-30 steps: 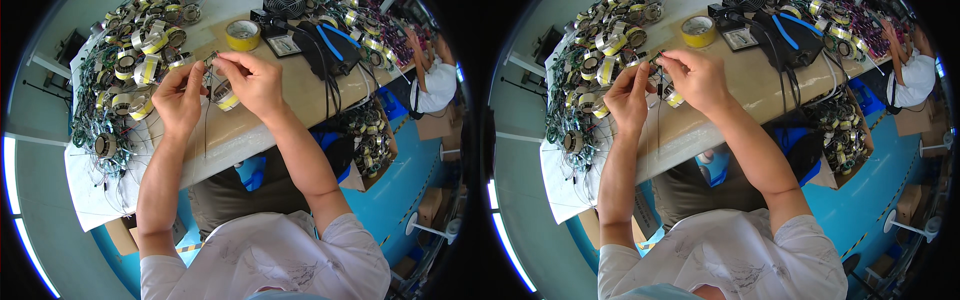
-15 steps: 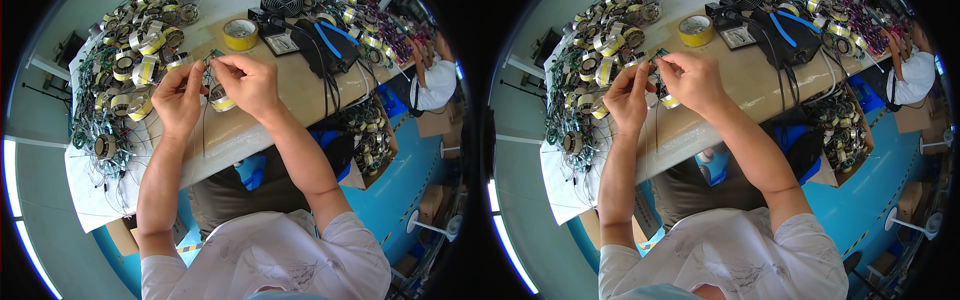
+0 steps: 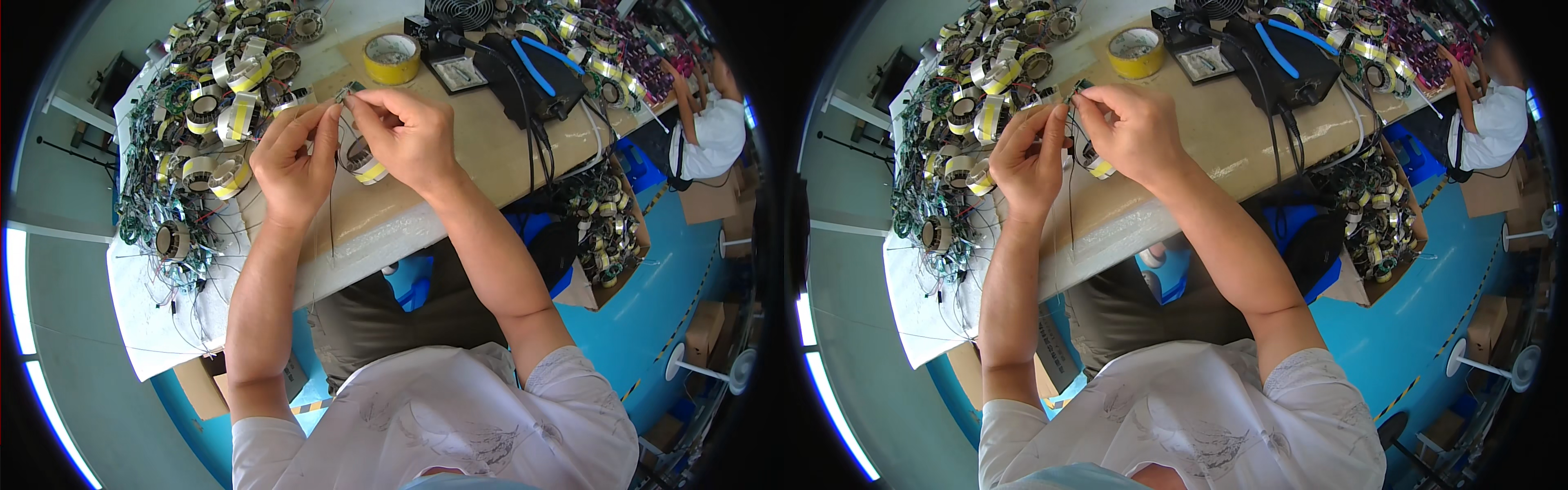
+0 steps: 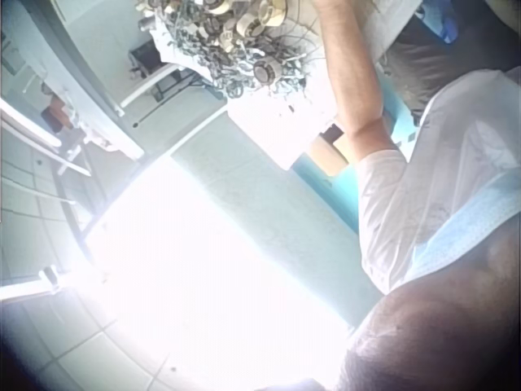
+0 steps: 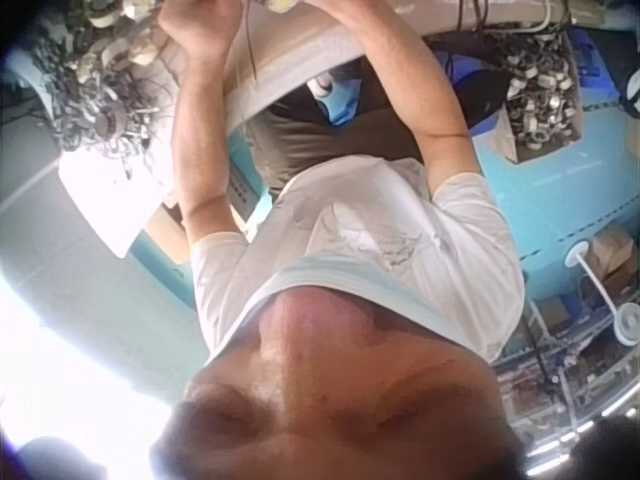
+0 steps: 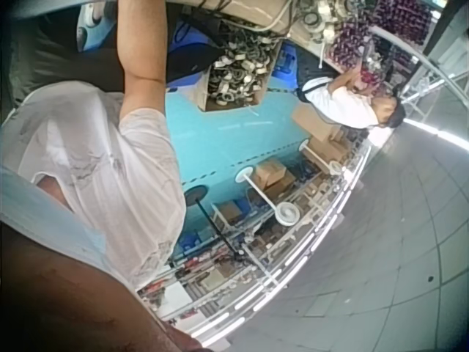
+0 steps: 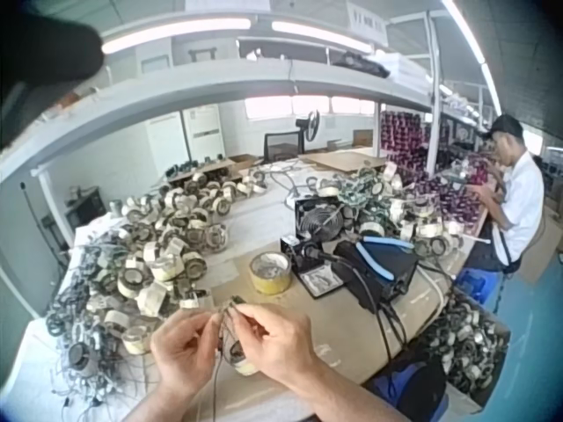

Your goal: Soldering wires and components onto small circuit boards on electronic assemblies at a workbench.

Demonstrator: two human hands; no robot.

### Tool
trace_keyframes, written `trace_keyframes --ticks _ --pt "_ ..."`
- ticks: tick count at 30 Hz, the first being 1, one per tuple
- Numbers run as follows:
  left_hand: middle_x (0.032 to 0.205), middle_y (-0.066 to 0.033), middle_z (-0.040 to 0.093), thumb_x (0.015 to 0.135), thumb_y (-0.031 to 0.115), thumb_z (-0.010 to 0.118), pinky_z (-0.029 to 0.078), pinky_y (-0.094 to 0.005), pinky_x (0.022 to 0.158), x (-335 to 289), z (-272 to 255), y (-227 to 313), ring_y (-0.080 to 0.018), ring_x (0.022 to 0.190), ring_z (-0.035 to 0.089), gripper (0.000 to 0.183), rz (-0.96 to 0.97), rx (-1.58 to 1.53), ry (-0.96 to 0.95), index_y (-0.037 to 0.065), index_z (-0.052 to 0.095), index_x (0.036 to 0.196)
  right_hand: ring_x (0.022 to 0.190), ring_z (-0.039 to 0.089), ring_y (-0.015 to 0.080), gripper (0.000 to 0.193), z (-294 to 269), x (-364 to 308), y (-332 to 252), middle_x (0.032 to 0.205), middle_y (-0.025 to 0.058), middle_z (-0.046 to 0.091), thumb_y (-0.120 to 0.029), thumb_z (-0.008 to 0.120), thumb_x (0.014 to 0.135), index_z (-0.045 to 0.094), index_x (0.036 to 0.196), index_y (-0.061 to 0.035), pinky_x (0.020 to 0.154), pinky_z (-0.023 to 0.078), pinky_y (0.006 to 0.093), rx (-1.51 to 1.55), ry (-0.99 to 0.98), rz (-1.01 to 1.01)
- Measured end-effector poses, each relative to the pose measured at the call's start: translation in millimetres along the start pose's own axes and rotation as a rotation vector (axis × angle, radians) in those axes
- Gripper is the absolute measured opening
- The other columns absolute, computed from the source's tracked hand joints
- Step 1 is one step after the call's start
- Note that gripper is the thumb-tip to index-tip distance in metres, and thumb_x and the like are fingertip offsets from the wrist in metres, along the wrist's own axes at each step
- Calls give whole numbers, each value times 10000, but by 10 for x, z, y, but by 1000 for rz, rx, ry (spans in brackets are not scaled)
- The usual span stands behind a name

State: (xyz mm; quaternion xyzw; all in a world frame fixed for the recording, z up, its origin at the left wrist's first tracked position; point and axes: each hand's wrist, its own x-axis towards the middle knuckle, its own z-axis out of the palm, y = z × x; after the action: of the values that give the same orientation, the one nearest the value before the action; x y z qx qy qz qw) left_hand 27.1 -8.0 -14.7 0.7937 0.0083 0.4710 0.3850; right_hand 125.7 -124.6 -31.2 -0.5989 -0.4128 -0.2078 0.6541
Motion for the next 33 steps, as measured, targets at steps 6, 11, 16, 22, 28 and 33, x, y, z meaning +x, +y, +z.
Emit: trace_keyframes --ticks 6,11,16,22,28,33 --pt "914 -112 710 824 -27 765 556 -305 612 175 -32 22 -221 725 693 168 501 310 -10 -2 734 988 608 668 100 67 -55 79 49 743 85 722 -30 725 879 723 922 21 531 505 222 56 -37 0" --pt "921 -127 715 806 -25 770 569 -325 641 102 -17 51 -260 739 703 195 494 324 -141 -1 735 997 605 651 63 49 -273 7 65 711 58 718 -27 736 865 736 886 18 540 502 216 224 -169 262" --pt "924 -133 715 807 -25 767 569 -328 629 91 30 17 -265 728 704 197 506 267 -145 -3 735 1000 542 571 52 178 -392 28 243 645 47 690 -158 761 877 734 828 10 499 434 224 150 -121 246" --pt "950 -102 709 796 14 782 566 -348 644 94 5 16 -269 773 700 216 491 251 -133 23 728 1005 526 580 75 310 -381 179 -58 890 50 724 -297 723 931 696 1095 -35 453 430 222 314 -86 721" --pt "962 -129 720 810 -11 766 581 -331 633 129 -9 58 -267 760 716 200 519 269 -183 5 735 1007 522 565 55 280 -362 126 29 837 28 700 -209 712 945 704 1133 -2 413 404 204 442 -223 688" --pt "996 -124 725 808 38 787 592 -340 631 161 -52 111 -269 782 727 213 552 346 -212 19 741 1015 546 575 54 275 -335 109 62 866 41 714 -169 704 947 697 1145 23 417 418 205 489 -207 683"
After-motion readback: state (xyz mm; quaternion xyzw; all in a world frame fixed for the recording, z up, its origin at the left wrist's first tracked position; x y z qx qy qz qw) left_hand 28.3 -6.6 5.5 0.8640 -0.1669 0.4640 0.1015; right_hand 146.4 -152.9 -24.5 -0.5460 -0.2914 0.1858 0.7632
